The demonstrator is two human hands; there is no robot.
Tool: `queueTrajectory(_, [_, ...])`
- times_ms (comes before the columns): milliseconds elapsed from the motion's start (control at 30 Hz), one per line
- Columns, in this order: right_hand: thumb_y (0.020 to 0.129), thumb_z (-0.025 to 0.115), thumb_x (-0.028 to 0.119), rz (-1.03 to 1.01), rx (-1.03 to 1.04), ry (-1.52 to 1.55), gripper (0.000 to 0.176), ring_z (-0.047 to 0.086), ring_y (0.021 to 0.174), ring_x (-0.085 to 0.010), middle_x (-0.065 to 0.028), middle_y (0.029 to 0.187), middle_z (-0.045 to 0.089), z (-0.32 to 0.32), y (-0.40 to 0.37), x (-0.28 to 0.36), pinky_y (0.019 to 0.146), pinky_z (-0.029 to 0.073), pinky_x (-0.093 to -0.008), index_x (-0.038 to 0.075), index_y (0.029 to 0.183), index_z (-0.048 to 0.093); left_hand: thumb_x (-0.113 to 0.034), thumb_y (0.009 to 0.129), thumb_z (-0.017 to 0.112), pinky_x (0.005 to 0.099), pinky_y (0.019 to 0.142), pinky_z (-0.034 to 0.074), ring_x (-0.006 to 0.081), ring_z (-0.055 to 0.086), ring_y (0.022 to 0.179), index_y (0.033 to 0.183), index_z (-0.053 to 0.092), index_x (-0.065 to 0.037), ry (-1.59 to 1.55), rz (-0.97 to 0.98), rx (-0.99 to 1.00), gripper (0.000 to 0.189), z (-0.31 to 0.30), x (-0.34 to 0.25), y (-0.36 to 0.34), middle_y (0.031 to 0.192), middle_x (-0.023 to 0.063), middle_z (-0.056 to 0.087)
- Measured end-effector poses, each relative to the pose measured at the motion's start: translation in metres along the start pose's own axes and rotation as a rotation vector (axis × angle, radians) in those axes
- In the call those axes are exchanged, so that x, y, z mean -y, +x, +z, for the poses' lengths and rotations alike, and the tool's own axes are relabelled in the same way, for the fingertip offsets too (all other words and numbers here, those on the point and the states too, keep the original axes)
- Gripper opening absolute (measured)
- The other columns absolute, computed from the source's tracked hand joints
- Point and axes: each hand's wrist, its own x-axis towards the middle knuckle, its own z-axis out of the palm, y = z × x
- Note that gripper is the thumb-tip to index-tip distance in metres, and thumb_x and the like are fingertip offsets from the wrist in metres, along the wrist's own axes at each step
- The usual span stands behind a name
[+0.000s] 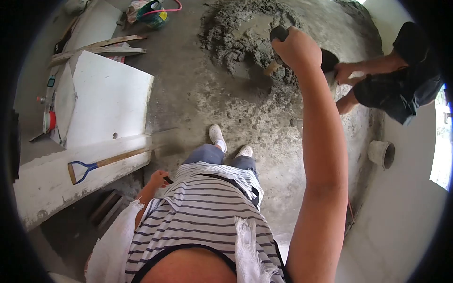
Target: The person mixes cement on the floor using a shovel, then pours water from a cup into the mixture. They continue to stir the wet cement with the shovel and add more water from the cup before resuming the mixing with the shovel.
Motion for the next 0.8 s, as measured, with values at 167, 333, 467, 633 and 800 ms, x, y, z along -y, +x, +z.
queueTrajectory(167, [0.074, 0.059, 0.045, 0.032, -0.006, 0.027, 0.048, 0.064, 0.090, -0.0346, -0.0185, 0.091, 0.067, -0.004, 0.020, -0.006, 0.077, 0.050, -0.0431, 0.005, 0.100, 0.063, -0.032, 0.085, 0.061, 0.0319, 0.051, 0.049, 0.0180, 0.063, 0.060, 0.097, 0.057, -0.004, 0.000, 0.042, 0.028, 0.031, -0.002, -0.023, 0.034, 0.084, 0.0088, 0.065])
queueTrajectory(333, [0.074, 0.062, 0.046, 0.047, -0.006, 0.081, 0.053, 0.063, 0.092, -0.0357, -0.0194, 0.093, 0.067, -0.001, 0.040, -0.022, 0.080, 0.048, -0.0422, 0.002, 0.104, 0.063, -0.031, 0.085, 0.062, 0.0307, 0.049, 0.048, 0.0171, 0.062, 0.057, 0.098, 0.057, -0.003, -0.010, 0.143, 0.037, 0.031, -0.018, -0.085, 0.079, 0.080, 0.0078, 0.066])
queueTrajectory(467, [0.076, 0.067, 0.038, 0.127, 0.040, 0.338, 0.046, 0.064, 0.074, -0.0253, -0.0144, 0.079, 0.066, 0.003, 0.050, -0.039, 0.068, 0.049, -0.0357, -0.001, 0.099, 0.063, -0.030, 0.085, 0.062, 0.0306, 0.047, 0.047, 0.0151, 0.061, 0.055, 0.100, 0.057, -0.004, 0.025, 0.199, 0.039, 0.031, -0.032, -0.144, 0.117, 0.078, 0.0065, 0.066])
queueTrajectory(633, [0.077, 0.072, 0.032, 0.247, 0.100, 0.511, 0.040, 0.050, 0.050, -0.0107, -0.0026, 0.062, 0.054, -0.008, 0.076, -0.053, 0.046, 0.039, -0.0270, -0.003, 0.092, 0.061, -0.033, 0.088, 0.059, 0.0309, 0.052, 0.050, 0.0143, 0.060, 0.058, 0.106, 0.054, -0.007, 0.011, 0.204, 0.001, 0.032, -0.040, -0.216, 0.118, 0.087, 0.0062, 0.065])
queueTrajectory(800, [0.077, 0.074, 0.032, 0.178, 0.051, 0.415, 0.042, 0.048, 0.049, -0.0101, -0.0022, 0.063, 0.053, -0.021, 0.149, -0.090, 0.046, 0.038, -0.0269, -0.005, 0.090, 0.061, -0.029, 0.087, 0.060, 0.0302, 0.050, 0.046, 0.0140, 0.059, 0.057, 0.103, 0.055, -0.006, -0.128, 0.208, -0.063, 0.029, -0.025, -0.225, 0.101, 0.084, 0.0049, 0.064])
